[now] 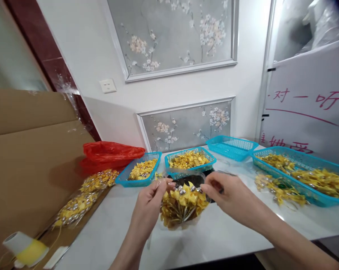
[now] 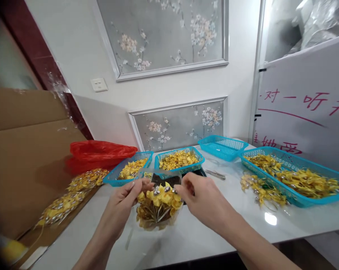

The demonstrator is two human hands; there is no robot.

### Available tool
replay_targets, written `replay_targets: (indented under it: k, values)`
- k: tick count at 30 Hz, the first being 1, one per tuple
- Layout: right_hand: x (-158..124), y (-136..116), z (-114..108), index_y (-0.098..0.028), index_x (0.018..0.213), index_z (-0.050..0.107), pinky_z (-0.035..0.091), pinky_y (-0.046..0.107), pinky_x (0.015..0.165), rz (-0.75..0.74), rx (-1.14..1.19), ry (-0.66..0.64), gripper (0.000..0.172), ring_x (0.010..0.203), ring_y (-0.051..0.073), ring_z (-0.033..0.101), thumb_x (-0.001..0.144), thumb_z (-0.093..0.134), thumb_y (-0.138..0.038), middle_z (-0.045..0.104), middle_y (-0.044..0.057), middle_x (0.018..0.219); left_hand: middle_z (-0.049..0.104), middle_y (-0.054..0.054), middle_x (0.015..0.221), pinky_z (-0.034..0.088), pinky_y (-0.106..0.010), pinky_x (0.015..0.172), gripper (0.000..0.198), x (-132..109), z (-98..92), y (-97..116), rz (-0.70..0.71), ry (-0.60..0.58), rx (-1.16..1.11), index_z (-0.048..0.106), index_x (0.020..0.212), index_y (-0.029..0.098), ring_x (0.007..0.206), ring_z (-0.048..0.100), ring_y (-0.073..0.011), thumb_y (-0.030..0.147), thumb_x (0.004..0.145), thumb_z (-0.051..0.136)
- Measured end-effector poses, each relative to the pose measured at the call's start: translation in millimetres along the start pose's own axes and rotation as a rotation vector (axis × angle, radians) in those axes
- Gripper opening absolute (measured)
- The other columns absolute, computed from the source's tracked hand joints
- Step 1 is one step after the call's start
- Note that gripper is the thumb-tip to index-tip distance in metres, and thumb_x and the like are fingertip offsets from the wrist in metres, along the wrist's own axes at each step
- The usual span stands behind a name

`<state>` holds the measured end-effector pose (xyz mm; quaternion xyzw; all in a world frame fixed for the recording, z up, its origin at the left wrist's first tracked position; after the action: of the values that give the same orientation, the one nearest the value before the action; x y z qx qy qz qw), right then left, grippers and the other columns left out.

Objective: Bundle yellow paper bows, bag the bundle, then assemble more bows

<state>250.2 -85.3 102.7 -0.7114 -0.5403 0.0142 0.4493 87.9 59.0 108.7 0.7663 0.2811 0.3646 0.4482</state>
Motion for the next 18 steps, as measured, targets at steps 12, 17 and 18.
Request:
replay_targets:
  k: [12, 17, 18]
  values:
    - [25.0, -59.9, 3.3, -0.019, 0.05, 0.028, 0.017, 0.028, 0.046, -0.222, -0.335, -0.232, 0.039, 0.046, 0.01, 0.027, 0.085, 0.047, -0.02, 0.032, -0.005, 0.047, 0.077, -0.008, 0.099, 0.051, -0.025, 0.071, 0.028, -65.3, 19.1, -53.3, -0.415, -0.07, -0.636, 0.076, 0.095, 0.02, 0.088, 0.068, -0.0215, 0.041, 0.083, 0.063]
    - [17.6, -46.9, -3.1, -0.02, 0.055, 0.035, 0.02, 0.028, 0.048, -0.187, -0.35, -0.177, 0.039, 0.048, 0.011, 0.032, 0.091, 0.043, -0.032, 0.04, -0.004, 0.05, 0.069, -0.008, 0.122, 0.048, -0.028, 0.091, 0.035, -61.5, 11.6, -46.6, -0.243, -0.126, -0.622, 0.075, 0.104, 0.02, 0.118, 0.056, -0.0263, 0.045, 0.085, 0.059]
    - [16.3, -47.6, -5.5, -0.02, 0.056, 0.037, 0.021, 0.028, 0.048, -0.2, -0.342, -0.162, 0.04, 0.047, 0.011, 0.033, 0.093, 0.042, -0.034, 0.041, -0.004, 0.05, 0.066, -0.007, 0.126, 0.044, -0.029, 0.098, 0.036, -61.6, 7.3, -42.1, -0.193, -0.13, -0.595, 0.073, 0.107, 0.021, 0.124, 0.052, -0.0263, 0.045, 0.086, 0.057]
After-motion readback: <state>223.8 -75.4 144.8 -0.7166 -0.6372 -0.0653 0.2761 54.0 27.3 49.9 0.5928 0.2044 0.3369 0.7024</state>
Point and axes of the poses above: each hand's wrist, its own x-axis towards the middle knuckle, its own z-axis out of the palm, y = z × x, the point moved 8 cm from there along x, towards the middle knuckle
